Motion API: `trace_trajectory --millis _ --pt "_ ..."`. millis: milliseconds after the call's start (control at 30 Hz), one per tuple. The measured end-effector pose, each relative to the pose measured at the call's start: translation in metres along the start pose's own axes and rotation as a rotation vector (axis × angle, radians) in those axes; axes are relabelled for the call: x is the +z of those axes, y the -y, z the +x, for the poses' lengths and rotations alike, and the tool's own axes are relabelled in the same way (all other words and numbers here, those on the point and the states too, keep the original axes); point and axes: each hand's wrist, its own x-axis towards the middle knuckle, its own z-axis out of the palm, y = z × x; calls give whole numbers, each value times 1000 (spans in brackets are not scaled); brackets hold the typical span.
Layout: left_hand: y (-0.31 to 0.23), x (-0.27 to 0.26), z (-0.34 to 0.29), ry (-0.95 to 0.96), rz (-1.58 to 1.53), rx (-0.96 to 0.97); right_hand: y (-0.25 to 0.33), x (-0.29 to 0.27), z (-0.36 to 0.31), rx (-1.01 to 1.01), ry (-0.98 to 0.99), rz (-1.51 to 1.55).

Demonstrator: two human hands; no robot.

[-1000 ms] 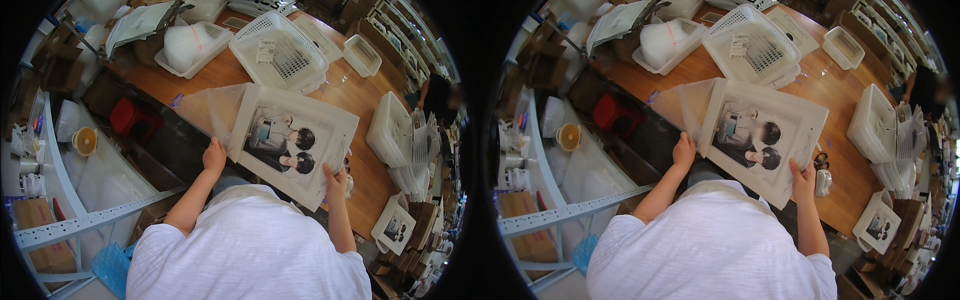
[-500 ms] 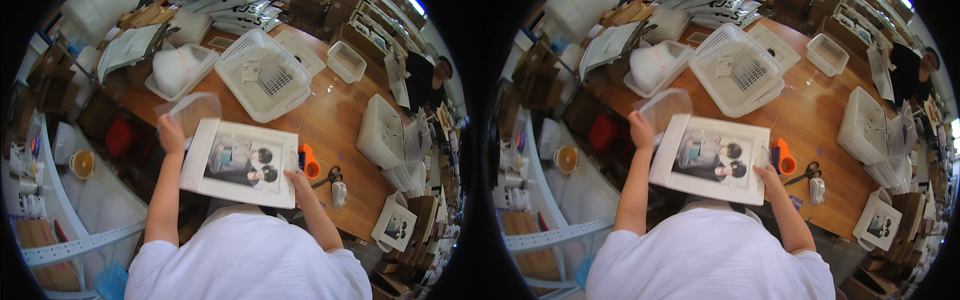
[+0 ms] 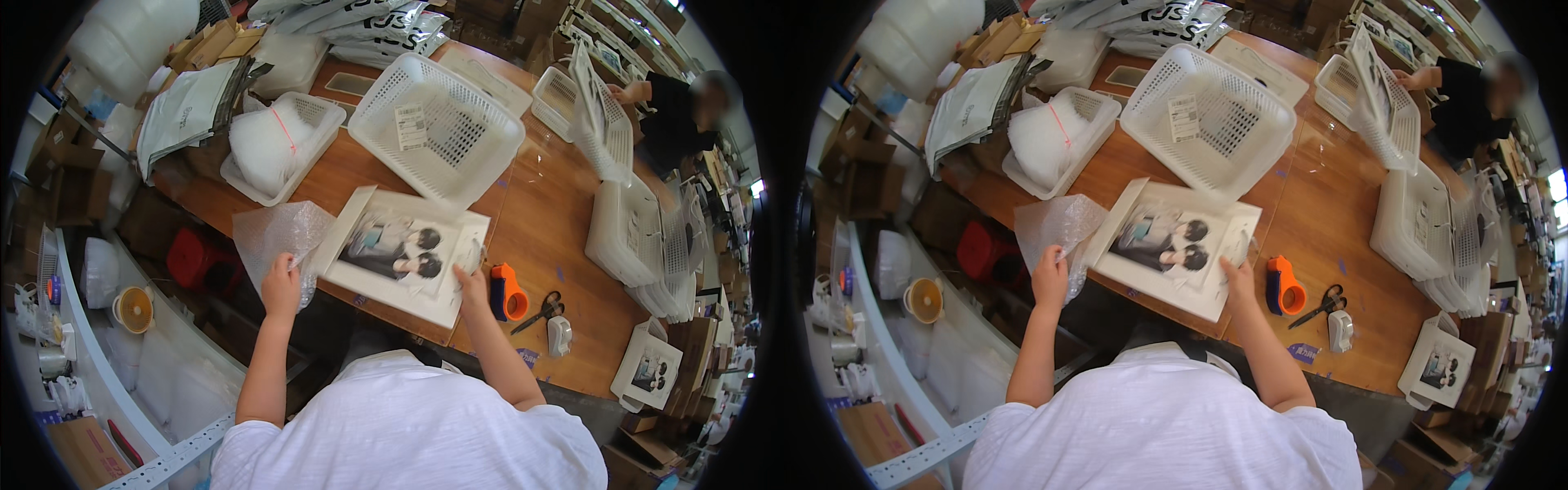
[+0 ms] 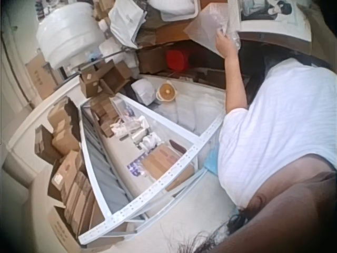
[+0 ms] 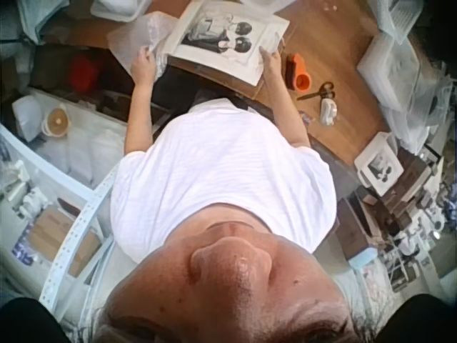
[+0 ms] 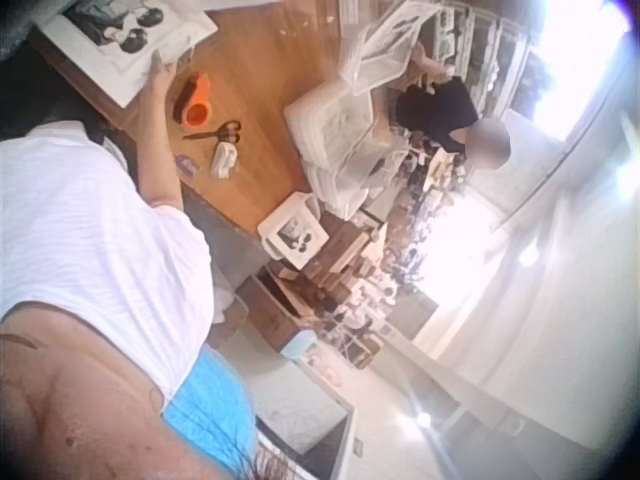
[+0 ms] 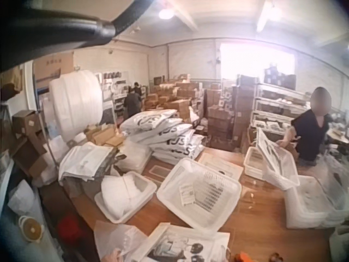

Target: The person wraps pictures in bubble wrap, secures the wrapping with tape using a dispenser, places the wrapped items into shipping envelopes, and applies labels to the outside of the envelopes.

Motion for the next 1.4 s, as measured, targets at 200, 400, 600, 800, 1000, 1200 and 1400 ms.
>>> trace_trajectory --millis 200,400,600,800,1000,1200,1400 --pt "-17 58 3 77 -80 -64 42 -31 29 -73 -15 -32" --pt "-35 104 -13 333 -43 -129 72 -59 -71 -221 -79 -50" --pt "-49 104 -34 424 -112 -158 60 -75 -107 -158 -28 -96" --pt "-54 109 -54 353 -111 -121 75 -90 -116 -28 140 -174" --pt "-67 141 -64 210 -167 -242 70 -107 -111 146 221 -253" --pt "-67 156 -56 122 -302 -358 80 -101 -113 109 298 -489" --pt "-58 171 -50 -64 -443 -266 94 -91 -108 97 253 -486"
